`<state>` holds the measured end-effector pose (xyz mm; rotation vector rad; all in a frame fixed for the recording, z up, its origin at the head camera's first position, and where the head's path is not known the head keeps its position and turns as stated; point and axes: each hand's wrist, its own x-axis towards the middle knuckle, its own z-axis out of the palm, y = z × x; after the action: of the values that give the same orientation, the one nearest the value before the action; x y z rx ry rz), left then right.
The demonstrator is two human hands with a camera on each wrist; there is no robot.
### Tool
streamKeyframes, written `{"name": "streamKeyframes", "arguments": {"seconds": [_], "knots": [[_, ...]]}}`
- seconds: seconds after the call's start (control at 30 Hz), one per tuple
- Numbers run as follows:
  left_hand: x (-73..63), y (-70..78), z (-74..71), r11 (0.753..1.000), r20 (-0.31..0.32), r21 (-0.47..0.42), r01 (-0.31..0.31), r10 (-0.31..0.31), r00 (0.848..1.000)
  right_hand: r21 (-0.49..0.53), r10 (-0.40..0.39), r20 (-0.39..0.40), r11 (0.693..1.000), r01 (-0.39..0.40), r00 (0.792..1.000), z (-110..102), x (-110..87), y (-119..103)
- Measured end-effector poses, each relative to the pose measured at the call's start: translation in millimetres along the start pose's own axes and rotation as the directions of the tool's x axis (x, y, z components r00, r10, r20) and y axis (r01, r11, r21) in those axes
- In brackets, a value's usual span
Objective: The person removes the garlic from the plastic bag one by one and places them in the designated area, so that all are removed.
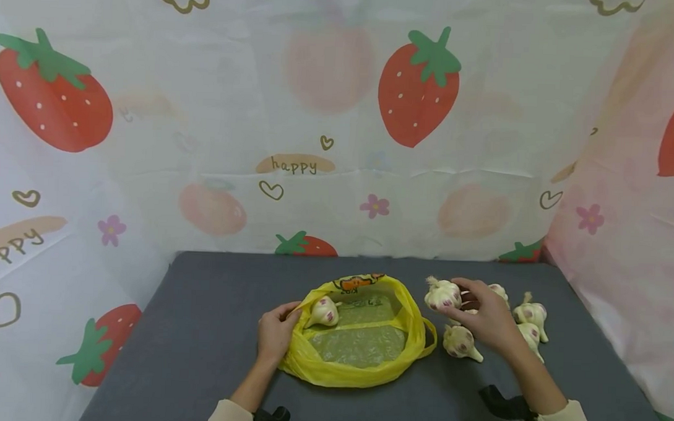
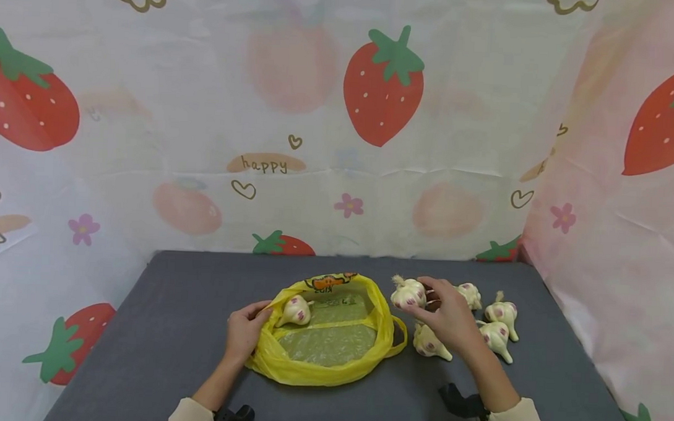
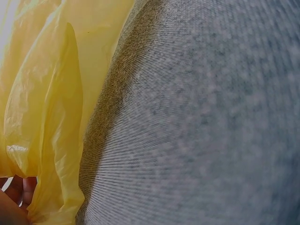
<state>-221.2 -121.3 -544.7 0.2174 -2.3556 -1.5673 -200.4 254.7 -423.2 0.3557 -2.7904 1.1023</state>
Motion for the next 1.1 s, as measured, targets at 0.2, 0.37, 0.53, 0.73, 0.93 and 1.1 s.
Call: {"name": "streamKeyframes", "arguments": {"seconds": [0.2, 0.37, 0.53, 0.73, 0.93, 1.1], "knots": [[0.3, 1.7, -0.9, 1.0, 0.007, -0.01, -0.001, 0.001, 1.0, -0.01, 0.038, -0.01, 0.999, -0.038, 0.999, -7.6, -11.7, 10.0], [2.4, 1.2, -0.8, 1.0, 0.018, 0.001, -0.002, 0.002, 1.0, -0.016, 0.087, -0.046, 0.996, -0.088, 0.995, -12.4, -24.4, 21.1], [2.9, 1.7, -1.0, 1.0, 0.02, -0.012, 0.003, -0.003, 1.0, -0.031, 0.124, -0.062, 0.991, -0.126, 0.99, -15.0, -34.5, 37.1], [0.7, 1.7, -1.7, 1.0, 0.012, -0.01, -0.002, 0.002, 1.0, -0.042, 0.157, -0.078, 0.986, -0.16, 0.985, -15.0, -43.0, 54.2], [0.2, 1.2, -1.5, 1.0, 0.009, -0.008, -0.006, 0.006, 1.0, -0.055, 0.199, -0.085, 0.977, -0.204, 0.976, -14.4, -50.5, 67.8], [-1.0, 1.8, -0.3, 1.0, 0.004, -0.004, -0.009, 0.009, 1.0, -0.087, 0.196, -0.072, 0.976, -0.202, 0.978, -12.0, -54.5, 80.6]]}}
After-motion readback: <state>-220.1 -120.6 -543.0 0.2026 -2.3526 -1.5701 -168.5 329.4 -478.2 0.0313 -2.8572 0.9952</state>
